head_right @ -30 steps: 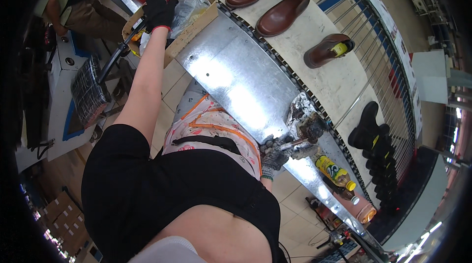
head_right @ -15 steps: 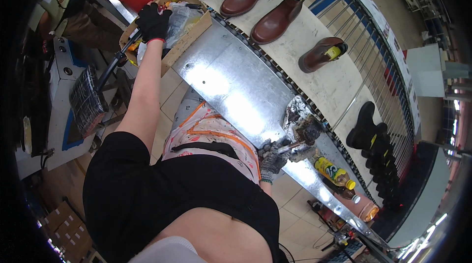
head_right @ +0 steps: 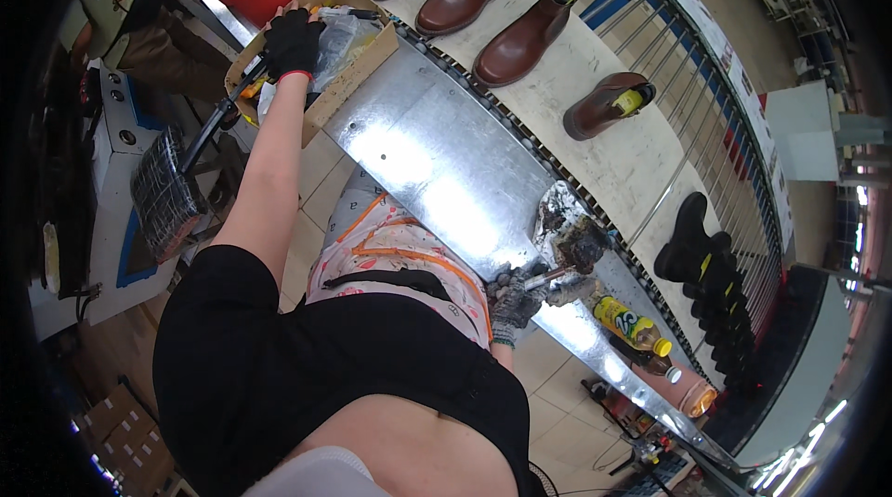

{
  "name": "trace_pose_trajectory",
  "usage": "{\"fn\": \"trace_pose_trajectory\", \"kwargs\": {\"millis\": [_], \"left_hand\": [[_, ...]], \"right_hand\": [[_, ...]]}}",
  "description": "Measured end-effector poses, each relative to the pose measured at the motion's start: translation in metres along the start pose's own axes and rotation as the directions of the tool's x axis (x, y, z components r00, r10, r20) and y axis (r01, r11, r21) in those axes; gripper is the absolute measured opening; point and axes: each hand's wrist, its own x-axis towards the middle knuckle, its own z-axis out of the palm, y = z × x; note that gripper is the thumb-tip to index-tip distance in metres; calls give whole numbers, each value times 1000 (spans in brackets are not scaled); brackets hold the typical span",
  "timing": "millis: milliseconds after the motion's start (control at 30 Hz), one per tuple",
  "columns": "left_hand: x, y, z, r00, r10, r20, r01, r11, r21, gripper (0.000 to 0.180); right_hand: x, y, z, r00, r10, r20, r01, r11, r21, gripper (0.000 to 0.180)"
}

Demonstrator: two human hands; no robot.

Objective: The person polishes a series of black and brown leather boots on a factory assembly line. They use a brush to apply polish to the boots, handling them one at a time and placing them back on the conveyor belt after treatment.

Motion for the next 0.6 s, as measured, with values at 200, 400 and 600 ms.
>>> {"fn": "trace_pose_trajectory", "kwargs": {"millis": [200, 400, 600], "left_hand": [[-1, 5, -4, 997, -79, -12, 76, 985, -157, 32], [2, 5, -8, 993, -82, 87, 97, 979, -178, 27], [3, 6, -5, 993, -103, 50, 111, 974, -197, 27]], "right_hand": [[4, 5, -7, 999, -35, 28, 37, 997, -74, 36], [0, -1, 0, 999, 27, 46, -30, 998, 60, 37], [7, 10, -12, 999, -31, 6, 31, 993, -110, 39]]}}
